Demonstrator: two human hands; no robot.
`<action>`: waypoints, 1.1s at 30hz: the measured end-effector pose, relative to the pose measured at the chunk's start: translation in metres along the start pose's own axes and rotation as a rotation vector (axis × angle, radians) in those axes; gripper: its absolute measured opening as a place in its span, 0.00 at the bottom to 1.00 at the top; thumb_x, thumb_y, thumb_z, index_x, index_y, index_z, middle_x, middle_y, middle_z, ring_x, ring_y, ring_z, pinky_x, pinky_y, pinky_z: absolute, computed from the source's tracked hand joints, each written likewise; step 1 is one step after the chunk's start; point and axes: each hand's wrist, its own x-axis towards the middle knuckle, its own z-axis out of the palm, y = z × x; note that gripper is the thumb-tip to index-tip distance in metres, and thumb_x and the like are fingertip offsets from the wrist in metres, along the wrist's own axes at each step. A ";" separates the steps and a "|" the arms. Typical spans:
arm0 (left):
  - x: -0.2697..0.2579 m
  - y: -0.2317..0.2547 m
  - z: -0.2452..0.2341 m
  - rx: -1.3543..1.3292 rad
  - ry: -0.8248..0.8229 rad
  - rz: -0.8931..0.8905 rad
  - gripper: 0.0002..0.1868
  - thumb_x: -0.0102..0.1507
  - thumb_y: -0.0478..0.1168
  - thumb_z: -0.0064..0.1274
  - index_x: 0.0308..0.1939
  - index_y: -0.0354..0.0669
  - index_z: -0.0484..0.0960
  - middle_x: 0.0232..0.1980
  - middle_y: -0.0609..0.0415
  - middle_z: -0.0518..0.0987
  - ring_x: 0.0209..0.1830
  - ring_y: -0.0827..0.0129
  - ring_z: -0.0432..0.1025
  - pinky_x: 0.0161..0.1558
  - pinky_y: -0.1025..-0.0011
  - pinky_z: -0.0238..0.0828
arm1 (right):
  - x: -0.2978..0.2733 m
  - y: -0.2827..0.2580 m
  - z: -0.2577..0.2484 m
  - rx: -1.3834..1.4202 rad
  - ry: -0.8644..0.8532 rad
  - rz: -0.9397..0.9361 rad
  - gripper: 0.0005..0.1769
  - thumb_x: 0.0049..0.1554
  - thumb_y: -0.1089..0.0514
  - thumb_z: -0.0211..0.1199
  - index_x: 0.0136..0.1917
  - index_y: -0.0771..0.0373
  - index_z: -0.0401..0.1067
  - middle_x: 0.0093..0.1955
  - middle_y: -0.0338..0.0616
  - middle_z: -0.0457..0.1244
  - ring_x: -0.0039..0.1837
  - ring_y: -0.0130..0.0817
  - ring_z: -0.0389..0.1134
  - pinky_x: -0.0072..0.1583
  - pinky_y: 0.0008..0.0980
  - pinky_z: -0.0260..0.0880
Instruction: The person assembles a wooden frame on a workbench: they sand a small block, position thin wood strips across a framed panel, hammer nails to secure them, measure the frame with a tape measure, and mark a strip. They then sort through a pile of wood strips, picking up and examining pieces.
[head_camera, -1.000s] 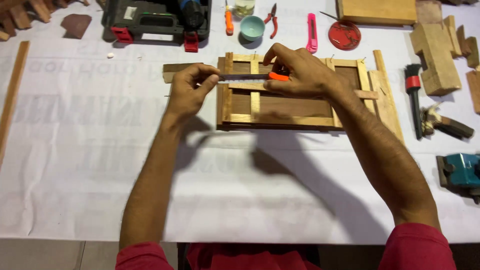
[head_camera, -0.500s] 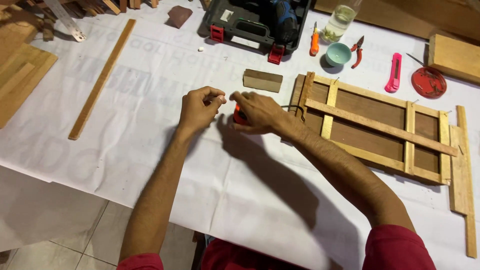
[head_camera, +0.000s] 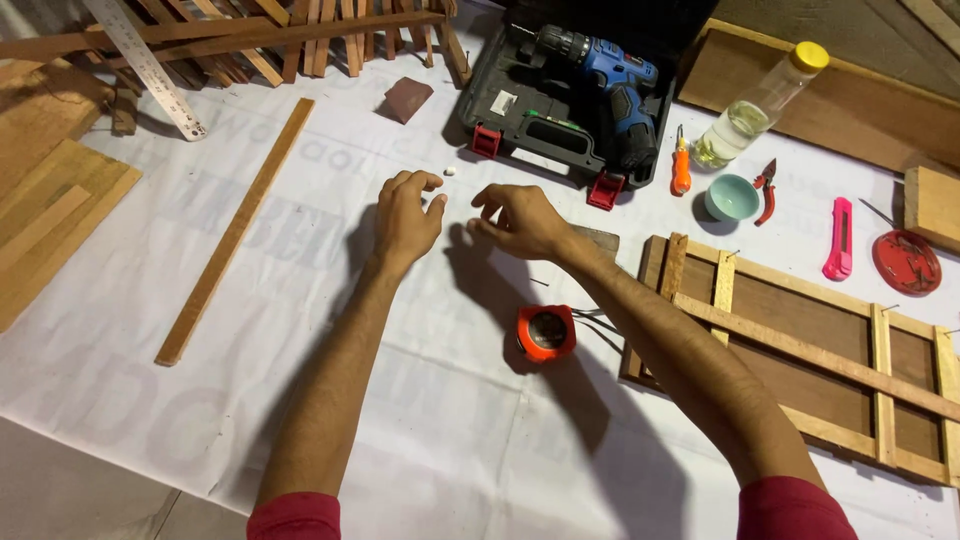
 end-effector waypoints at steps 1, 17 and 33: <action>0.008 -0.005 0.004 -0.002 0.001 0.000 0.10 0.61 0.36 0.63 0.45 0.40 0.85 0.46 0.49 0.82 0.47 0.57 0.75 0.45 0.61 0.74 | 0.012 0.005 0.001 -0.002 0.000 0.001 0.21 0.59 0.48 0.67 0.58 0.65 0.75 0.47 0.47 0.73 0.42 0.36 0.76 0.47 0.36 0.78; 0.040 -0.001 0.020 0.110 -0.098 -0.023 0.09 0.62 0.41 0.63 0.42 0.40 0.84 0.44 0.51 0.76 0.43 0.62 0.76 0.43 0.61 0.74 | 0.031 0.037 -0.004 0.274 0.076 0.264 0.23 0.61 0.54 0.65 0.66 0.66 0.70 0.53 0.47 0.73 0.51 0.32 0.76 0.53 0.32 0.78; -0.043 0.200 -0.024 -0.134 -0.181 0.409 0.09 0.60 0.40 0.64 0.39 0.39 0.84 0.41 0.51 0.79 0.41 0.61 0.78 0.42 0.64 0.76 | -0.154 -0.002 -0.090 0.888 0.041 0.245 0.16 0.65 0.50 0.60 0.56 0.66 0.77 0.46 0.39 0.72 0.42 0.22 0.69 0.43 0.23 0.70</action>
